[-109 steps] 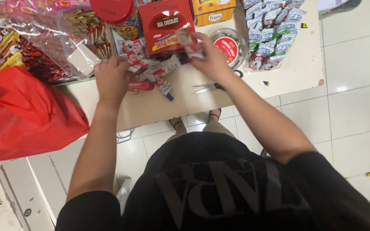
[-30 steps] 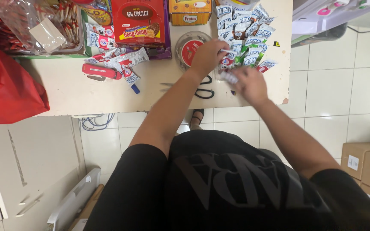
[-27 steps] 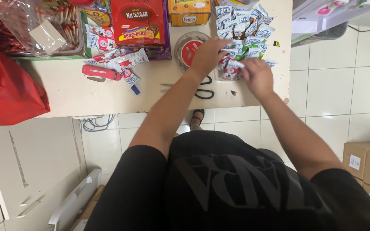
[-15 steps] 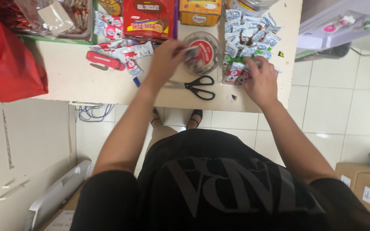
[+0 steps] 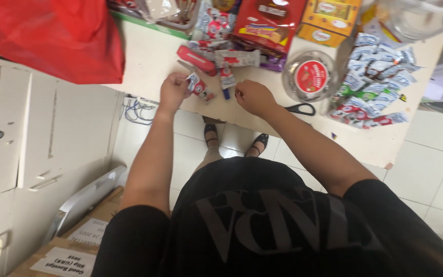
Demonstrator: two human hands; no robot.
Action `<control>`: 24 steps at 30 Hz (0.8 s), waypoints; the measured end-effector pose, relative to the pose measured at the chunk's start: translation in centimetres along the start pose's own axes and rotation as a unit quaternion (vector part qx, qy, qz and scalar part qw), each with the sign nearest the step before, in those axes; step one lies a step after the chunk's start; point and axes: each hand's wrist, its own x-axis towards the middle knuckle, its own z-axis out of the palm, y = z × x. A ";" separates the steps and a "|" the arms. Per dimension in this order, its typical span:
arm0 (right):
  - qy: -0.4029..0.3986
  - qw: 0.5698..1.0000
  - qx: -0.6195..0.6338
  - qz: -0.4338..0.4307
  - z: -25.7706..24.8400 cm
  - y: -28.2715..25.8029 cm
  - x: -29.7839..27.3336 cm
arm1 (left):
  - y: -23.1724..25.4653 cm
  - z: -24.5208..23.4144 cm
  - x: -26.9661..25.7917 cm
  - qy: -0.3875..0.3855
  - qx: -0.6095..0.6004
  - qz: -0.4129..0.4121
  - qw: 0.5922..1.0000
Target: The person packs various snack items into a red plastic bag, then uses a marker to write on individual snack wrappers before placing them into a clear plastic bag. The person handles multiple snack packages and organizes them on the counter.
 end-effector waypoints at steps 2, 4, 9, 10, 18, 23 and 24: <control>-0.039 0.996 -0.048 0.056 2.8 -0.9 2.1 | -0.3 -0.9 0.7 0.079 0.164 0.137 0.974; -0.077 0.983 -0.105 0.127 5.1 -1.2 4.0 | -0.2 -2.0 0.5 0.114 0.244 0.212 0.939; -0.012 0.983 -0.053 0.175 6.6 -0.2 4.5 | -0.2 -3.8 -2.9 0.082 0.250 0.258 0.929; -0.042 0.975 -0.054 0.209 6.0 -0.1 3.6 | -0.3 -3.6 -4.1 0.053 0.244 0.220 0.943; -0.189 0.798 0.502 0.276 1.0 -3.5 -4.4 | 3.9 1.5 -13.5 -0.276 0.183 0.040 0.943; -0.125 0.819 0.533 0.176 2.1 -6.4 -1.4 | 7.9 3.3 -14.9 -0.250 0.169 0.033 0.953; -0.122 0.802 0.557 0.177 1.9 -6.8 -0.8 | 8.3 3.4 -14.7 -0.244 0.180 0.045 0.952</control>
